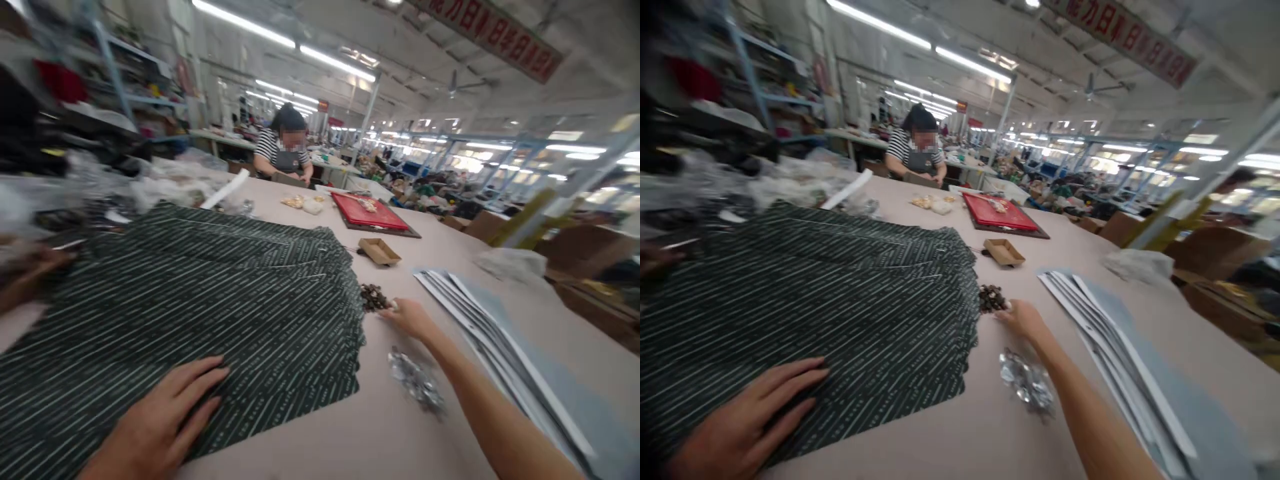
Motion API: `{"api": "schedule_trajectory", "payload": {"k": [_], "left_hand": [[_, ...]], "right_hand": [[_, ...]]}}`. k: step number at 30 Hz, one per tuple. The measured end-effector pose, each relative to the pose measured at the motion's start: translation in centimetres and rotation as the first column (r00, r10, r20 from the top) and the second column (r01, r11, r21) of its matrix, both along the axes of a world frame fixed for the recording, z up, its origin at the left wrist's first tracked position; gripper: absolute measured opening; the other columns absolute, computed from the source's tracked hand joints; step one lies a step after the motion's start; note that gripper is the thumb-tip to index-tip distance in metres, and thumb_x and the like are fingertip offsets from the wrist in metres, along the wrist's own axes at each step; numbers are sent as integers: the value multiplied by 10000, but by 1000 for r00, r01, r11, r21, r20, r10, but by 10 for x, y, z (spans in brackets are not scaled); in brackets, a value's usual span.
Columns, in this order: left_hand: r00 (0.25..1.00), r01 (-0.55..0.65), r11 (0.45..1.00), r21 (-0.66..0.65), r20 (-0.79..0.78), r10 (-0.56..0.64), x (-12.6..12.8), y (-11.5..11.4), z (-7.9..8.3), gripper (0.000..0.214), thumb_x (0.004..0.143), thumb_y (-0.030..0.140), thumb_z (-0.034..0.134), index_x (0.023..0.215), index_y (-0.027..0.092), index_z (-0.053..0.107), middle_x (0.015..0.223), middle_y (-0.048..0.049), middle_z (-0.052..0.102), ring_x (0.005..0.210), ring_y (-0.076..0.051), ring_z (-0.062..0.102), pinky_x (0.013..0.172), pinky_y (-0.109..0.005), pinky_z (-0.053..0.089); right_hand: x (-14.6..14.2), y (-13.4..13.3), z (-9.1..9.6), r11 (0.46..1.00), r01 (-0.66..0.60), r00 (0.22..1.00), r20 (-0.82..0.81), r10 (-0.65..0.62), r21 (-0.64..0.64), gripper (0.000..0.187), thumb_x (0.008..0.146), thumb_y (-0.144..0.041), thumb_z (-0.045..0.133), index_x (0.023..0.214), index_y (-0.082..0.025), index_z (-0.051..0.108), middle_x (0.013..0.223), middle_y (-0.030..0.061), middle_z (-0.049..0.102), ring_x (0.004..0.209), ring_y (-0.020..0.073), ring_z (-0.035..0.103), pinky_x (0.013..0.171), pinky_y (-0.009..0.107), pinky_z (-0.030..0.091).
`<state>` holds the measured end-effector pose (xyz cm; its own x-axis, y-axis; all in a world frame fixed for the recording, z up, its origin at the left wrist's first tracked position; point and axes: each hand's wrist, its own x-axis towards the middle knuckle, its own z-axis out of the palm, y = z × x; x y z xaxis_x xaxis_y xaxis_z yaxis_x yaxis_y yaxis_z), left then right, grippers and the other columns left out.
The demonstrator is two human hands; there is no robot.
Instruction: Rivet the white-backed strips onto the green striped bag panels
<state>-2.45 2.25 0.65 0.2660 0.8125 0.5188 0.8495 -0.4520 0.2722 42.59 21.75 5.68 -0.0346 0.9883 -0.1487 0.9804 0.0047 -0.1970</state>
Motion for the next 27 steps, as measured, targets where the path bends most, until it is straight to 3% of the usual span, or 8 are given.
{"api": "schedule_trajectory", "payload": {"k": [3, 6, 10, 13, 18, 21, 24, 27], "left_hand": [[985, -105, 992, -68, -143, 95, -16, 14, 19, 285, 1003, 349, 459, 1240, 278, 600, 1311, -28, 606, 1193, -232, 590, 1023, -402, 571], [954, -228, 964, -139, -231, 192, -33, 46, 37, 327, 972, 227, 496, 1292, 214, 567, 1424, -62, 524, 1330, -263, 477, 1155, -477, 464], [935, -278, 942, -188, -278, 221, -45, 87, 50, 409, 935, 177, 575, 1342, 178, 530, 1466, -77, 490, 1380, -274, 417, 1206, -479, 397], [931, -288, 934, -213, -293, 220, -45, 105, 57, 460, 928, 198, 614, 1373, 178, 500, 1456, -86, 498, 1359, -270, 434, 1186, -468, 416], [928, -280, 930, -239, -317, 198, -50, 128, 74, 631, 860, 229, 721, 1428, 208, 446, 1526, -92, 410, 1415, -296, 357, 1190, -486, 389], [928, -254, 933, -255, -336, 160, -54, 139, 85, 575, 824, 233, 753, 1354, 210, 530, 1376, -88, 550, 1306, -289, 465, 1133, -446, 440], [924, -246, 944, -219, -346, 161, -50, 139, 93, 549, 805, 208, 755, 1314, 193, 550, 1259, -103, 585, 1210, -303, 500, 1072, -440, 464], [921, -253, 952, -174, -343, 183, -42, 127, 95, 279, 884, 168, 617, 1163, 171, 604, 1150, -116, 590, 1147, -311, 499, 1020, -442, 458]], "right_hand": [[-8, 10, -10, 999, -41, 998, -57, 41, 14, 249, 857, -374, 588, 855, -177, 740, 853, 83, 778, 822, 267, 711, 672, 296, 459], [-5, 19, -16, 999, -46, 995, -93, 46, -4, 291, 815, -433, 565, 785, -197, 732, 748, 70, 762, 751, 275, 704, 642, 307, 443], [1, 23, -18, 999, -35, 994, -109, 31, -42, 312, 745, -475, 578, 765, -213, 746, 758, 59, 767, 761, 279, 708, 667, 317, 452], [4, 25, -19, 998, -22, 995, -97, 15, -66, 340, 719, -519, 581, 669, -211, 716, 678, 67, 738, 716, 285, 696, 633, 324, 435], [7, 26, -19, 992, -28, 996, -93, 16, -124, 316, 676, -507, 618, 620, -206, 694, 628, 67, 713, 686, 280, 681, 620, 322, 422], [7, 26, -18, 990, -35, 995, -102, 21, -139, 282, 677, -470, 622, 640, -204, 708, 650, 61, 718, 693, 263, 671, 628, 313, 422], [6, 25, -16, 988, -26, 994, -113, 10, -149, 259, 688, -444, 623, 630, -202, 693, 616, 47, 685, 657, 235, 634, 608, 302, 408], [5, 22, -13, 985, -17, 991, -133, -6, -172, 258, 689, -442, 638, 592, -203, 632, 543, 22, 607, 581, 197, 567, 554, 288, 378]]}}
